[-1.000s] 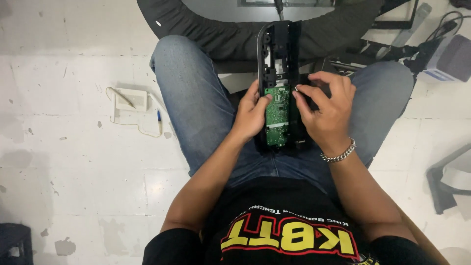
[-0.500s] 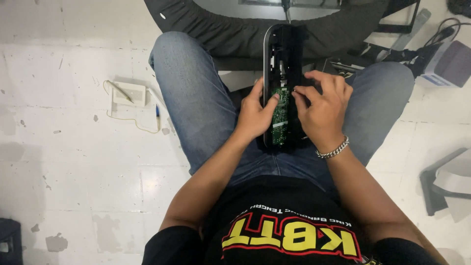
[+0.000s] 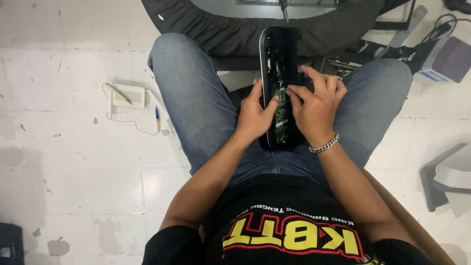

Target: Assembling and repairing printer components, including fitting a circuit board into its housing and attaching the control panel faceplate.

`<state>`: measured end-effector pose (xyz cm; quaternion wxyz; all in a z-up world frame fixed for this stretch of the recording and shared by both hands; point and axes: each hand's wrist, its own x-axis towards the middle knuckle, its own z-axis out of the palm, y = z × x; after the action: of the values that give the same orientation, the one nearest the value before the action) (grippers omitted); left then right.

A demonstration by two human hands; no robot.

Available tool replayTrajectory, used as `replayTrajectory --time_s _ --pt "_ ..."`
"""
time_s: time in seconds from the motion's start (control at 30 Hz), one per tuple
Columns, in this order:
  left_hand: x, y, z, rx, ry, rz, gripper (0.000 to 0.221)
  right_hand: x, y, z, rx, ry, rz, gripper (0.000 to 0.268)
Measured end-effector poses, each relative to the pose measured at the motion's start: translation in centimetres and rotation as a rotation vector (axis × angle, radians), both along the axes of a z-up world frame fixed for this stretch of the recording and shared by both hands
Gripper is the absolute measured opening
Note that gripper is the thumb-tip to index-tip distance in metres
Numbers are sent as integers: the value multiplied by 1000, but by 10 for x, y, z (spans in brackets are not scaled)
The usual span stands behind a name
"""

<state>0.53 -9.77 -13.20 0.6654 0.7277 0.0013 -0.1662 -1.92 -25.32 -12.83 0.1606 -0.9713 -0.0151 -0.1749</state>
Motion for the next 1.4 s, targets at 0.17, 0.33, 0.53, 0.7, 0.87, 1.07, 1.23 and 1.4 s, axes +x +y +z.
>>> replayTrajectory --time_s 0.17,0.33,0.53,0.7,0.87,1.07,1.23,1.4 --pt "0 0 -4 -2 -30 6 60 -2 3 -6 -52 -98 -16 12" --pt "0 -2 -8 -6 -47 10 60 -3 7 -8 -42 -197 -20 12" --pt "-3 -2 -10 35 -54 30 56 -4 15 -20 -198 -276 -9 9" --pt "-3 -1 -12 36 -58 65 56 0 11 -22 -135 -317 10 13" --pt "-4 -1 -14 13 -70 77 52 -1 16 -21 -146 -337 5 13" --pt "-5 -2 -13 56 -99 85 54 2 23 -25 -225 -367 25 18" --pt "-3 2 -9 93 -74 80 56 1 22 -30 -252 -356 41 15" --pt "0 3 -5 104 -64 57 58 5 15 -24 -182 -376 23 12"
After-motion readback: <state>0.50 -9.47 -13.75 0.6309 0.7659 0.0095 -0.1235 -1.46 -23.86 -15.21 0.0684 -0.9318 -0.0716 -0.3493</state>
